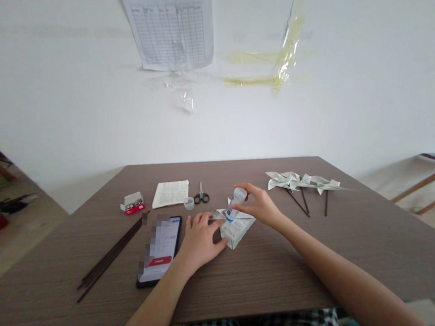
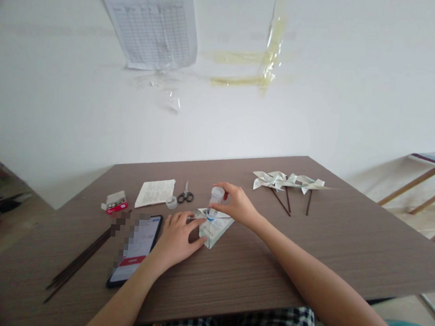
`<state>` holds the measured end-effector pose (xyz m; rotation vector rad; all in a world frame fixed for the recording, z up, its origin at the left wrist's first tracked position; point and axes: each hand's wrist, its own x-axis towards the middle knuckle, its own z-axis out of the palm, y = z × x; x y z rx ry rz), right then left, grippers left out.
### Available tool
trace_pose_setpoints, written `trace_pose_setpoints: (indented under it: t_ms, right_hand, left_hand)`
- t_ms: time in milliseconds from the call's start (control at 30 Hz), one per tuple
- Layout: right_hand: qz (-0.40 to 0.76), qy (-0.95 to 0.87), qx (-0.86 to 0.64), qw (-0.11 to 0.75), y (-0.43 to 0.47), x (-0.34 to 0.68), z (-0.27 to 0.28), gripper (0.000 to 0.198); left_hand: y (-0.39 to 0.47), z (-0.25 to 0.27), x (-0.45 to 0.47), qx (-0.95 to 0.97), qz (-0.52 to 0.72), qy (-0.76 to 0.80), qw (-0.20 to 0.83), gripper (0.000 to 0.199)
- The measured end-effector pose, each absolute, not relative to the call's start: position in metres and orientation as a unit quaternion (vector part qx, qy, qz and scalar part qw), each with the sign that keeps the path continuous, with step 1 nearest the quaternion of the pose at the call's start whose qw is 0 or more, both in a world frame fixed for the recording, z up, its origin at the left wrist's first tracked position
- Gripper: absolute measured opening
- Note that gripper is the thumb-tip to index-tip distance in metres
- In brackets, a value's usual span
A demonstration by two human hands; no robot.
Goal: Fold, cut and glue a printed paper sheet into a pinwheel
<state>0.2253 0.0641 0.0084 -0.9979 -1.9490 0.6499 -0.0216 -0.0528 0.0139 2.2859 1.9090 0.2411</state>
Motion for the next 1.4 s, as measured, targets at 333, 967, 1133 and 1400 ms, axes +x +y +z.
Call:
trace_pose_setpoints:
  t_ms: [333,967,1133,1400]
  right_hand:
    - [0.088,-0.870,-0.364,0.322,0.052,0.212,0.008,0.068]
    - [0.443,-0.571,-0.416,0.552,0.084,0.242,0.004,0.088]
    - [0.494,-0.536,-0.415,0.545,0.090,0.243,-0.002,0.093]
    - [0.505,-0.538,-0.431,0.520,0.095,0.246,-0.013,0.086]
  left_hand:
    - [-0.053,0.016,-0.020,0.763,0.068,0.639,0.073,0.055]
    - [-0.055,0.018,-0.020,0.759,0.074,0.640,0.091,0.055]
    - [-0.055,0.018,-0.021,0.758,0.079,0.641,0.090,0.054]
    - [-0.055,0.018,-0.020,0.758,0.075,0.642,0.089,0.055]
